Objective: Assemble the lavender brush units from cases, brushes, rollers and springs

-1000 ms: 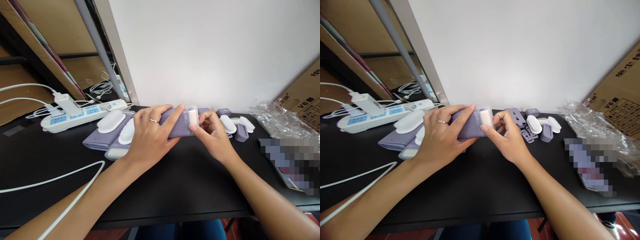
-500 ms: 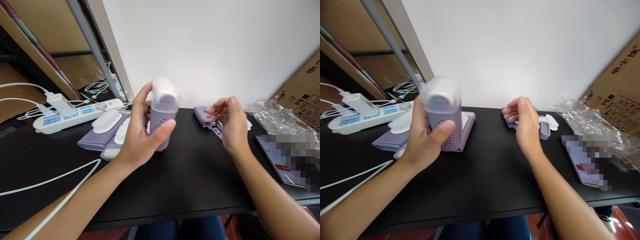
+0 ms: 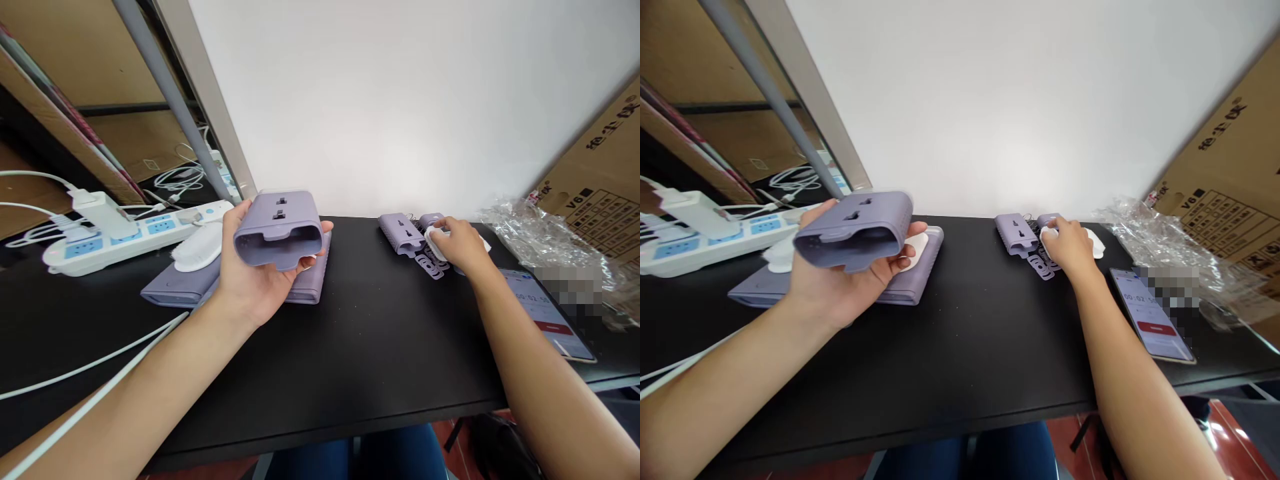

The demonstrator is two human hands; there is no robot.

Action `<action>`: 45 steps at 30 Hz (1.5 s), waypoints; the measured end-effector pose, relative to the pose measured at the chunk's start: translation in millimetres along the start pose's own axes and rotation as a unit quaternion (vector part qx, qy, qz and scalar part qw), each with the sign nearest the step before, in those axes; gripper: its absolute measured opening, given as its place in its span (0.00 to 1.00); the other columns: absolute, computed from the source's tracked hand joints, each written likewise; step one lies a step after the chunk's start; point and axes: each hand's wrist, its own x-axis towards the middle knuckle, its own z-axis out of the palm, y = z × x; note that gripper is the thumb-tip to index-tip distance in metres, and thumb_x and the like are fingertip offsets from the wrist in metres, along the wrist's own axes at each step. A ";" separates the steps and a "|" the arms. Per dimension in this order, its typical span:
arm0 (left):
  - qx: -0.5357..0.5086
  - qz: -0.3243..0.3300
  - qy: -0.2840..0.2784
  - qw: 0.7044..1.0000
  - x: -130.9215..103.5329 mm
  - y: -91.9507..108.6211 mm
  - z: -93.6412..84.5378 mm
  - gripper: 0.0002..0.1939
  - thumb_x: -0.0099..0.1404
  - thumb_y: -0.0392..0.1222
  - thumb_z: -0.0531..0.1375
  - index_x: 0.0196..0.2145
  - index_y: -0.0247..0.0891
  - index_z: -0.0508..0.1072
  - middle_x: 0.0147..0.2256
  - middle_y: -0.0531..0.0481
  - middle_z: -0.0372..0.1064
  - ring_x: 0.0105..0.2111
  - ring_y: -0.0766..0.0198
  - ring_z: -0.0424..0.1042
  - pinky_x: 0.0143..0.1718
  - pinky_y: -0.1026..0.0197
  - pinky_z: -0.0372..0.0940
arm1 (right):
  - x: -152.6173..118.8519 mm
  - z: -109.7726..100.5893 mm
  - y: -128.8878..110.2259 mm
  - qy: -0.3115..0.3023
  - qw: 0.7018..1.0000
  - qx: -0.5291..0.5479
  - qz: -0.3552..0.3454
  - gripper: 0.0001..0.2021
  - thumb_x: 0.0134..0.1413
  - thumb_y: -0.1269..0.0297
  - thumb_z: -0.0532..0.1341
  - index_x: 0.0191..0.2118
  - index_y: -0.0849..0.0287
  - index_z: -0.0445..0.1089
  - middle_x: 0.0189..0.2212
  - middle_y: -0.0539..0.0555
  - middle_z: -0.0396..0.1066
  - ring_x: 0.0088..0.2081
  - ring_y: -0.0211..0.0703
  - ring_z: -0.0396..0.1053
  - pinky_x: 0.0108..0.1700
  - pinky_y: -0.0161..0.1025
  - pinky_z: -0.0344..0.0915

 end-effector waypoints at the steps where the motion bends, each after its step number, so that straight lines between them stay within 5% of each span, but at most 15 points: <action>1: -0.004 0.004 0.001 1.000 -0.2 0.5 0.9 0.20 0.68 0.64 0.58 0.41 0.47 0.79 0.40 0.46 0.84 0.49 0.42 0.80 0.31 0.51 0.69 | -0.8 1.9 0.0 -0.011 1.000 -0.016 0.000 0.21 0.62 0.55 0.60 0.57 0.54 0.76 0.58 0.67 0.75 0.59 0.69 0.72 0.57 0.60 0.66; 9: -0.002 -0.056 -0.003 0.998 -16.0 3.8 22.2 0.24 0.75 0.59 0.53 0.52 0.41 0.79 0.46 0.44 0.83 0.46 0.48 0.83 0.39 0.52 0.77 | -5.7 0.3 -4.9 -0.067 0.994 -0.083 -0.025 0.26 0.63 0.55 0.60 0.65 0.52 0.70 0.59 0.65 0.75 0.59 0.69 0.72 0.55 0.59 0.67; 16: 0.022 -0.091 -0.056 0.994 -28.4 -4.1 27.8 0.21 0.71 0.56 0.61 0.55 0.45 0.78 0.49 0.43 0.82 0.46 0.42 0.84 0.34 0.50 0.80 | -15.6 1.9 -14.5 -0.095 0.989 -0.099 -0.062 0.24 0.66 0.50 0.58 0.62 0.52 0.74 0.61 0.65 0.73 0.62 0.69 0.70 0.60 0.60 0.65; 26: 0.057 -0.161 -0.122 0.978 -33.9 -14.4 26.4 0.25 0.66 0.55 0.70 0.55 0.40 0.76 0.46 0.43 0.82 0.48 0.47 0.81 0.44 0.53 0.79 | -31.2 15.7 -34.3 -0.090 0.986 -0.132 -0.044 0.29 0.66 0.52 0.61 0.68 0.58 0.66 0.66 0.67 0.66 0.67 0.67 0.64 0.68 0.61 0.55; 30: 0.101 -0.179 -0.175 0.963 -44.5 -29.5 28.5 0.38 0.58 0.53 0.77 0.62 0.45 0.71 0.48 0.46 0.80 0.51 0.49 0.79 0.45 0.58 0.77 | -30.3 22.1 -37.5 -0.075 0.987 -0.138 -0.033 0.22 0.68 0.55 0.59 0.60 0.63 0.73 0.62 0.71 0.69 0.66 0.69 0.64 0.67 0.61 0.55; 35: 0.156 -0.232 -0.188 0.941 -47.1 -35.6 28.5 0.57 0.61 0.51 0.76 0.75 0.63 0.45 0.49 0.52 0.78 0.51 0.53 0.79 0.48 0.54 0.75 | -25.0 21.0 -36.8 -0.050 0.993 -0.104 -0.024 0.15 0.66 0.58 0.58 0.48 0.62 0.76 0.58 0.70 0.72 0.63 0.69 0.66 0.64 0.59 0.56; 40: 0.199 -0.199 -0.168 0.945 -43.4 -42.4 27.7 0.41 0.61 0.51 0.76 0.66 0.56 0.63 0.53 0.51 0.74 0.56 0.53 0.75 0.52 0.54 0.73 | -15.3 -0.1 -29.6 -0.010 1.000 -0.005 0.001 0.15 0.67 0.54 0.53 0.47 0.56 0.73 0.52 0.62 0.78 0.53 0.58 0.75 0.52 0.49 0.66; 45: 0.237 -0.186 -0.155 0.941 -40.3 -49.3 25.3 0.35 0.62 0.53 0.75 0.62 0.54 0.66 0.53 0.52 0.74 0.57 0.55 0.74 0.56 0.55 0.72 | -10.5 -20.1 -17.9 -0.001 0.998 0.050 0.029 0.14 0.64 0.58 0.54 0.51 0.51 0.70 0.49 0.57 0.80 0.49 0.54 0.76 0.44 0.44 0.67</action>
